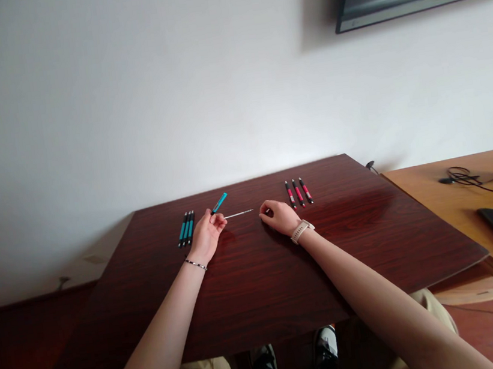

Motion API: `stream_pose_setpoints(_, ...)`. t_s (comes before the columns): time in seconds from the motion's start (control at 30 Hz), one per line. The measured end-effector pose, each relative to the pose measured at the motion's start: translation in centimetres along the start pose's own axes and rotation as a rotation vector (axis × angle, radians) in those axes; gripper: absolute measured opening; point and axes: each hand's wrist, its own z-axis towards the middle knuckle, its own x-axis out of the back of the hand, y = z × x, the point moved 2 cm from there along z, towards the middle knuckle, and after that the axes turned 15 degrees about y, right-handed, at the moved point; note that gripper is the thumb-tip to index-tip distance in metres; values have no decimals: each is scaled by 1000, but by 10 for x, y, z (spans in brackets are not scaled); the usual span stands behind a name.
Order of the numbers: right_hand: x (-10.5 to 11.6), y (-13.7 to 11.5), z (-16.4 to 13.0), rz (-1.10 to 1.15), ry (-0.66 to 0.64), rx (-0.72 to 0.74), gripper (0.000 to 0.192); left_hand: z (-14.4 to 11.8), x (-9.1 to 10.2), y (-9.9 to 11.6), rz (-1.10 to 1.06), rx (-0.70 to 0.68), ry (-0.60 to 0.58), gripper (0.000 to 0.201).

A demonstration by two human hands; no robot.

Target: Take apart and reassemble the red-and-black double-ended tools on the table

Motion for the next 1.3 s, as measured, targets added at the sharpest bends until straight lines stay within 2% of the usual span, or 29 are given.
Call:
stream_pose_setpoints(0.13, -1, 0, 0, 12, 9, 49, 6, 1, 1, -1, -2, 0, -5, 42)
stream_pose_setpoints(0.23, -1, 1, 1, 3, 17, 14, 1, 1, 1, -1, -1, 0, 1, 42)
stream_pose_setpoints(0.33, 0, 3, 2, -29, 32, -1, 6, 0, 0, 0, 1, 0, 6, 42)
stream_pose_setpoints(0.5, 1, 4, 4, -74, -17, 67, 11, -1, -1, 0, 15, 7, 17, 42)
stream_pose_setpoints(0.7, 0, 5, 2, -54, -27, 58, 11, -1, -1, -1, 6, -10, 9, 42)
stream_pose_setpoints(0.8, 0, 3, 1, -39, -4, 15, 32, -1, -1, 0, 9, -12, 21, 41)
stream_pose_setpoints(0.9, 3, -2, 1, -33, 91, 38, 48, -2, -1, 1, 15, -3, 23, 41)
stream_pose_setpoints(1.03, 11, -18, 1, 38, 189, 174, 36, -4, -3, 2, 11, 6, 7, 41)
stream_pose_setpoints(1.17, 17, -33, -1, 66, 182, 294, 18, -6, -6, 1, 11, 11, -22, 42)
stream_pose_setpoints(1.3, 17, -38, -1, 78, 174, 323, 10, -9, -8, 1, 4, 13, -71, 45)
